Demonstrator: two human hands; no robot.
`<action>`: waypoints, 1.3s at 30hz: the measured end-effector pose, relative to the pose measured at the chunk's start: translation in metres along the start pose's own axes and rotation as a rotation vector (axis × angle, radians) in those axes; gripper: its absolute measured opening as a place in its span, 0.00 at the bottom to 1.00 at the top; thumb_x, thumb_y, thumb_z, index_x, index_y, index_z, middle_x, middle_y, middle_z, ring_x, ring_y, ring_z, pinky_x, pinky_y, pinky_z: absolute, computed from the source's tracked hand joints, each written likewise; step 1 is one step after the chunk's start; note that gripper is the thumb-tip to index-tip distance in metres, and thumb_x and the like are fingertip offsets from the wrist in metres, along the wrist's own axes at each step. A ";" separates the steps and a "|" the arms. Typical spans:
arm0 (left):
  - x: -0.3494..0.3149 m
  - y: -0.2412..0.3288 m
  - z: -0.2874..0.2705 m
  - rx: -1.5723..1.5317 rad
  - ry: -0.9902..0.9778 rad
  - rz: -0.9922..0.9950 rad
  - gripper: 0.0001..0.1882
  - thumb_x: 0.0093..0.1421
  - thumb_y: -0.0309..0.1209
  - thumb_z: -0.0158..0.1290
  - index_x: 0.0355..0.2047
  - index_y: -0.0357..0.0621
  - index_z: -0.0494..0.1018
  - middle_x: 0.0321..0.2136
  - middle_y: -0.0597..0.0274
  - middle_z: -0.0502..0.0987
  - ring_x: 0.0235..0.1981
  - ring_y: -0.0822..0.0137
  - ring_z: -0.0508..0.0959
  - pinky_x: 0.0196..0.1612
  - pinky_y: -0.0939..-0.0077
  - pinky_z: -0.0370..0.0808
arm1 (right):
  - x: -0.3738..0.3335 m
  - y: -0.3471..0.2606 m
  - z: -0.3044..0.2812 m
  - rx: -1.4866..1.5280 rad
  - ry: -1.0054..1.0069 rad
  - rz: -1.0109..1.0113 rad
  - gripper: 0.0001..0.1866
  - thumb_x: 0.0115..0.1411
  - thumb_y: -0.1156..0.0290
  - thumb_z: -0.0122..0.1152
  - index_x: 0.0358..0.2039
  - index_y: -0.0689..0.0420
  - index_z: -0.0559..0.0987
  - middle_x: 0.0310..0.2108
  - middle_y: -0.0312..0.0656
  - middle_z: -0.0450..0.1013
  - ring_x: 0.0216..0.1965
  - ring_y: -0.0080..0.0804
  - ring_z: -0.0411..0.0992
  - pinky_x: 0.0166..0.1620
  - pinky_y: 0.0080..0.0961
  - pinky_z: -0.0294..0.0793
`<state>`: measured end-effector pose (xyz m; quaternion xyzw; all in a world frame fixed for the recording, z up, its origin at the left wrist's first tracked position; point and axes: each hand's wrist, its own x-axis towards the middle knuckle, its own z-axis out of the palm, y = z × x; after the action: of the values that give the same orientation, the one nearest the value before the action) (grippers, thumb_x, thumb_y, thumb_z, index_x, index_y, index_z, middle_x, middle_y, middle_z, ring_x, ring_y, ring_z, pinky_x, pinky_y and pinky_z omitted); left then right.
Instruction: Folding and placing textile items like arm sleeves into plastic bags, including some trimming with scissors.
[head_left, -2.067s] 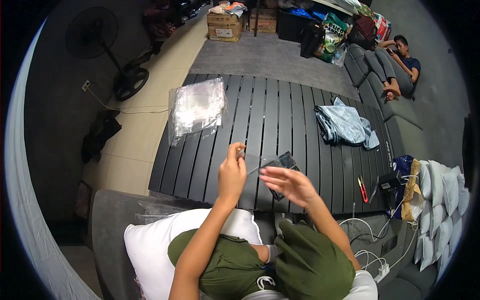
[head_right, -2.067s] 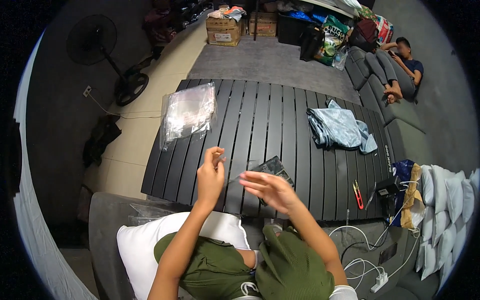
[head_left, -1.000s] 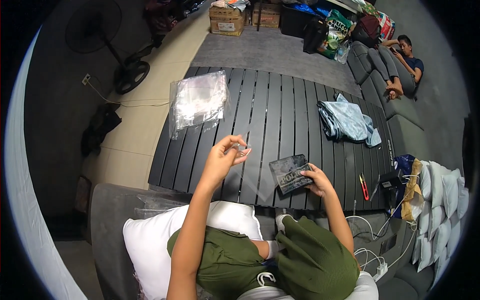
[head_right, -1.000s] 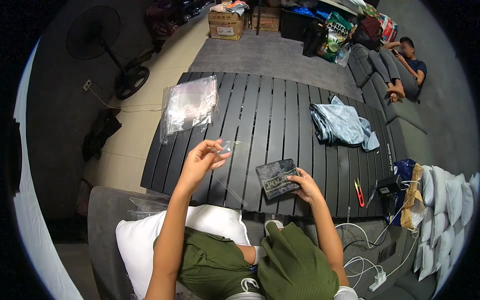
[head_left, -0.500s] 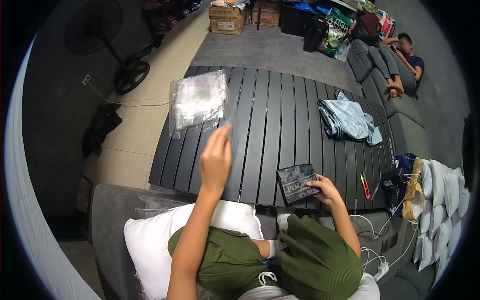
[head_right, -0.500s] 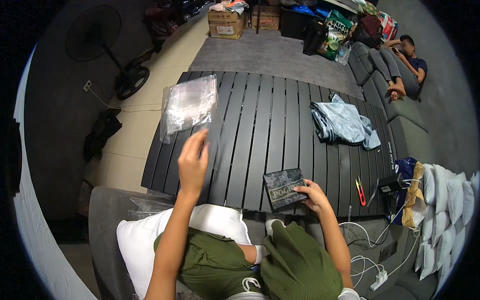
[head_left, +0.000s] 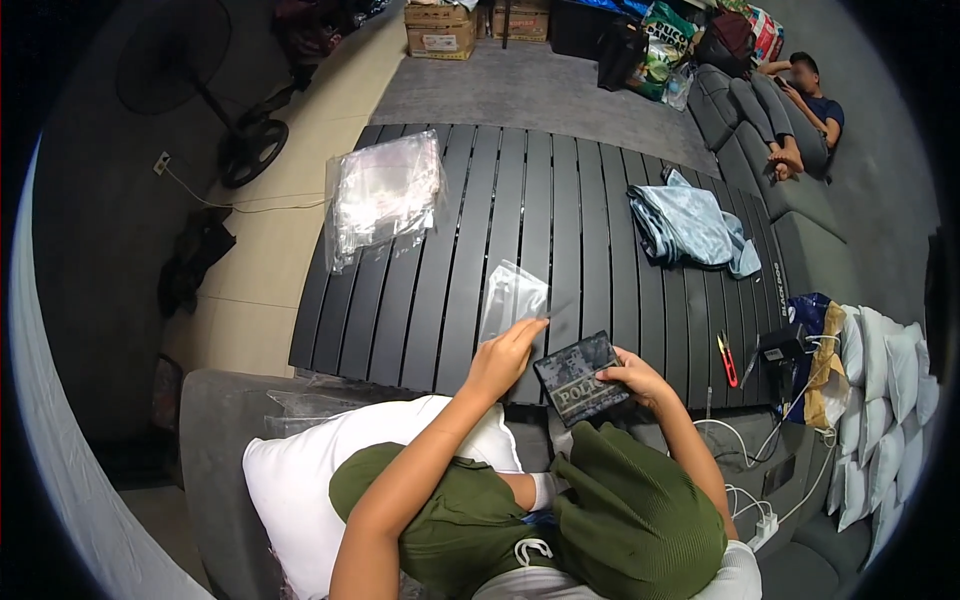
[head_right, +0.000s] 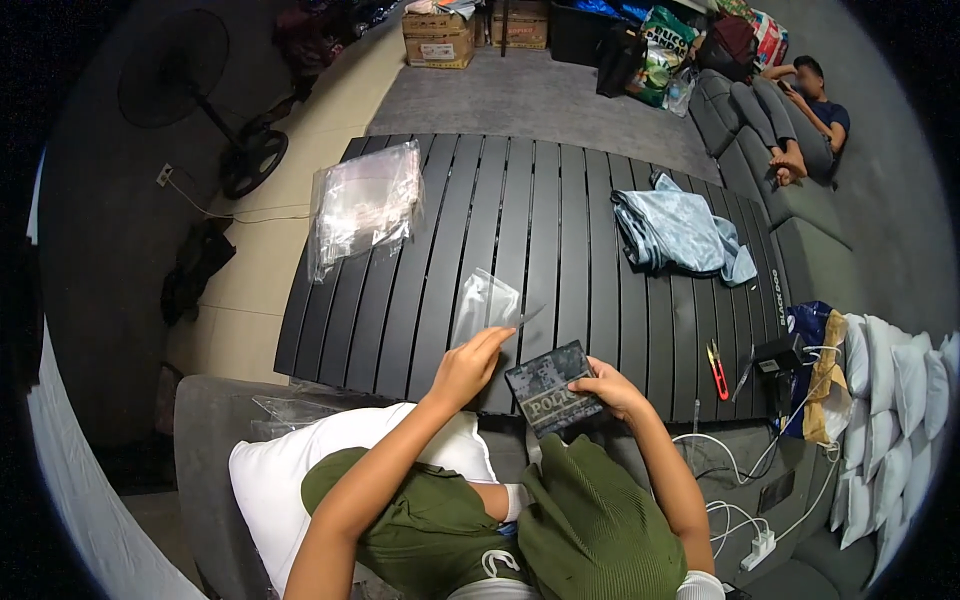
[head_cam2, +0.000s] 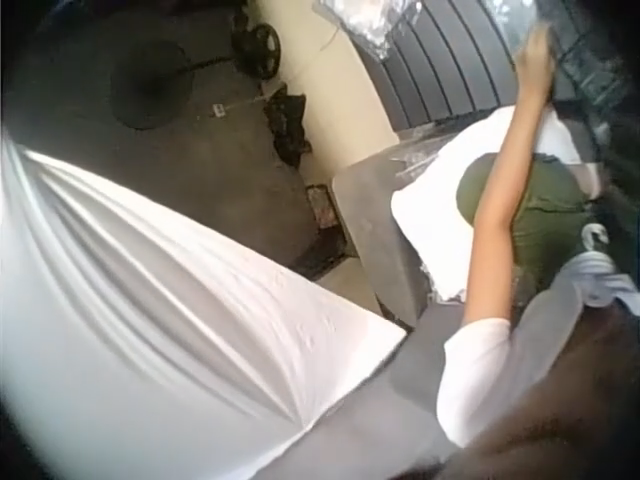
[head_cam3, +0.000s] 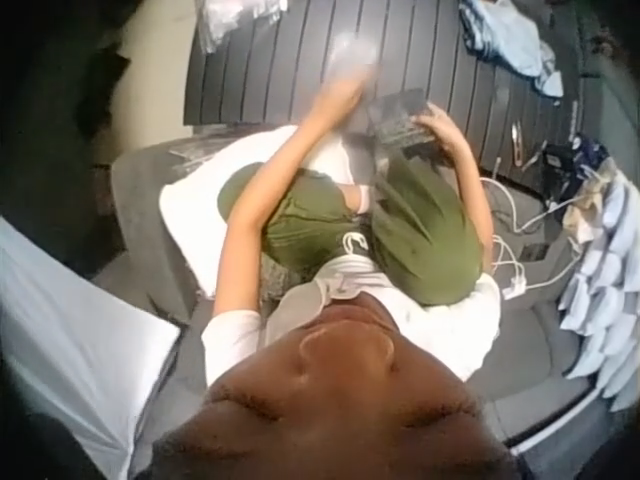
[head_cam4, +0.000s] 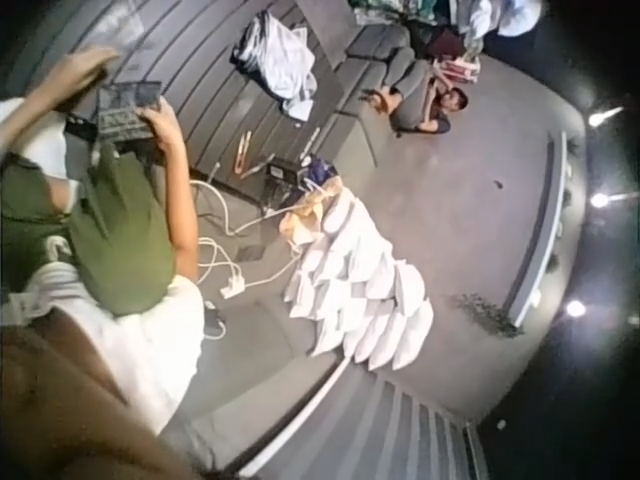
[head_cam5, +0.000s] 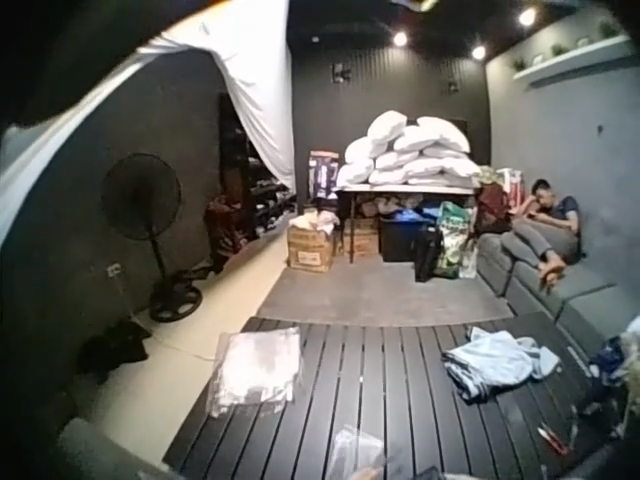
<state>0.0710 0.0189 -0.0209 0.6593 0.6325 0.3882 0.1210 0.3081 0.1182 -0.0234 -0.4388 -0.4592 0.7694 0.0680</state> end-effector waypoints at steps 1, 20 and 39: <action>-0.001 -0.001 0.003 -0.003 -0.004 -0.002 0.21 0.49 0.18 0.46 0.45 0.46 0.68 0.41 0.58 0.73 0.37 0.55 0.75 0.36 0.69 0.75 | 0.001 0.001 -0.002 0.002 0.003 0.005 0.16 0.48 0.78 0.57 0.40 0.61 0.70 0.34 0.35 0.72 0.35 0.21 0.70 0.41 0.18 0.69; -0.007 0.002 0.022 0.075 0.051 0.121 0.29 0.47 0.15 0.44 0.52 0.43 0.63 0.48 0.56 0.69 0.46 0.57 0.71 0.47 0.68 0.70 | 0.029 -0.021 -0.008 0.028 -0.379 0.199 0.17 0.56 0.69 0.55 0.44 0.65 0.72 0.36 0.40 0.74 0.36 0.24 0.73 0.41 0.20 0.71; -0.010 0.009 0.028 0.429 -0.094 0.432 0.25 0.52 0.29 0.43 0.53 0.43 0.63 0.54 0.62 0.62 0.53 0.59 0.65 0.53 0.68 0.65 | 0.047 0.006 -0.017 0.754 -0.188 0.184 0.16 0.58 0.63 0.51 0.37 0.65 0.73 0.35 0.48 0.74 0.35 0.38 0.75 0.42 0.34 0.75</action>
<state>0.0973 0.0171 -0.0374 0.8063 0.5387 0.2316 -0.0771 0.2940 0.1498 -0.0599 -0.3502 -0.1077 0.9236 0.1130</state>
